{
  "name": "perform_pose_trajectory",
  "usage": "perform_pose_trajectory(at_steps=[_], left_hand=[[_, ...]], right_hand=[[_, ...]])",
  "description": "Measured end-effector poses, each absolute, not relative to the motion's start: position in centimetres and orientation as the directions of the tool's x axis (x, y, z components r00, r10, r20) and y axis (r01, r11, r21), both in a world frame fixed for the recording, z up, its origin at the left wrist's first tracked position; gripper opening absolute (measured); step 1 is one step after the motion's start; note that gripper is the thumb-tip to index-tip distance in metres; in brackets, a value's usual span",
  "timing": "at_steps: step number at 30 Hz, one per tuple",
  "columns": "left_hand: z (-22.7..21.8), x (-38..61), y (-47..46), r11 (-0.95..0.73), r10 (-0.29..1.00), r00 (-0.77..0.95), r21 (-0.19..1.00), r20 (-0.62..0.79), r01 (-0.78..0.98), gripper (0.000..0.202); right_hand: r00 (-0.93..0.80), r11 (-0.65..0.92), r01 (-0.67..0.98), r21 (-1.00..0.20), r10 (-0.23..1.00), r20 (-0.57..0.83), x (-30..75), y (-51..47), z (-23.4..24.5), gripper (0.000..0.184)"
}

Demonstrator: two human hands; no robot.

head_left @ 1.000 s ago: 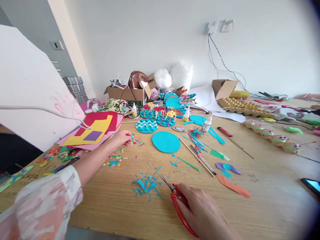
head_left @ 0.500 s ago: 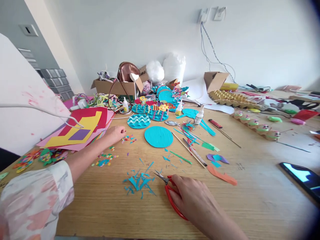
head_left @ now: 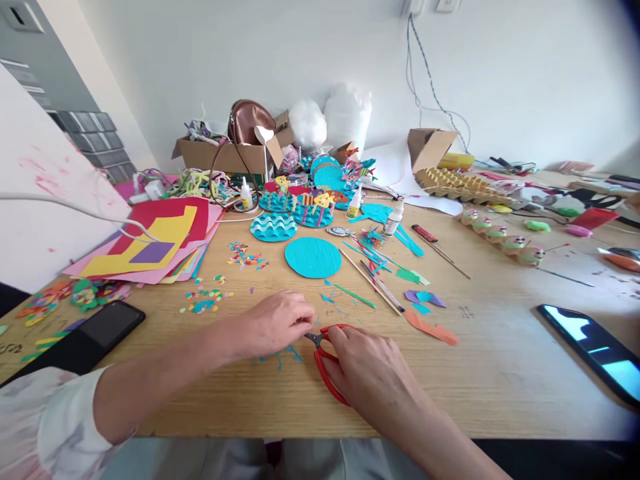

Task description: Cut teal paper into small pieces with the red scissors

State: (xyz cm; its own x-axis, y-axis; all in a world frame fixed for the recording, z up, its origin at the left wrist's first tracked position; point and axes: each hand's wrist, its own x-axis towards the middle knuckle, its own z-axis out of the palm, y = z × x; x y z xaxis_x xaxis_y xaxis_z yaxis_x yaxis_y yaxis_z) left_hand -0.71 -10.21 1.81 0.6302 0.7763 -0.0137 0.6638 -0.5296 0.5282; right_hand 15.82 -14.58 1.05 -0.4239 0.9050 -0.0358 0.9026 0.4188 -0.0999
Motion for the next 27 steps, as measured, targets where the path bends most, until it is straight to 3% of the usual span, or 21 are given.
perform_pose_trajectory(at_steps=[13,20,24,27], left_hand=[[1.6,-5.0,-9.6,-0.444,0.856,0.507,0.351,-0.106,0.824,0.017],[1.1,-6.4,-10.7,-0.625,0.712,0.675,0.266,-0.194,0.734,0.017],[-0.3,-7.0,-11.5,-0.681,0.710,0.692,0.123,-0.131,0.722,0.012],[-0.9,-6.9,-11.7,-0.671,0.725,0.679,0.105,-0.115,0.734,0.014]], right_hand=[[-0.278,0.272,0.961,-0.056,0.945,-0.173,20.1,-15.2,0.2,0.015],[-0.206,0.203,0.979,-0.037,0.953,-0.224,21.8,-15.4,0.0,0.016],[-0.240,0.225,0.970,-0.088,0.940,-0.242,21.8,-15.7,0.0,0.019],[-0.249,0.231,0.968,-0.103,0.941,-0.228,21.2,-15.7,0.0,0.018]])
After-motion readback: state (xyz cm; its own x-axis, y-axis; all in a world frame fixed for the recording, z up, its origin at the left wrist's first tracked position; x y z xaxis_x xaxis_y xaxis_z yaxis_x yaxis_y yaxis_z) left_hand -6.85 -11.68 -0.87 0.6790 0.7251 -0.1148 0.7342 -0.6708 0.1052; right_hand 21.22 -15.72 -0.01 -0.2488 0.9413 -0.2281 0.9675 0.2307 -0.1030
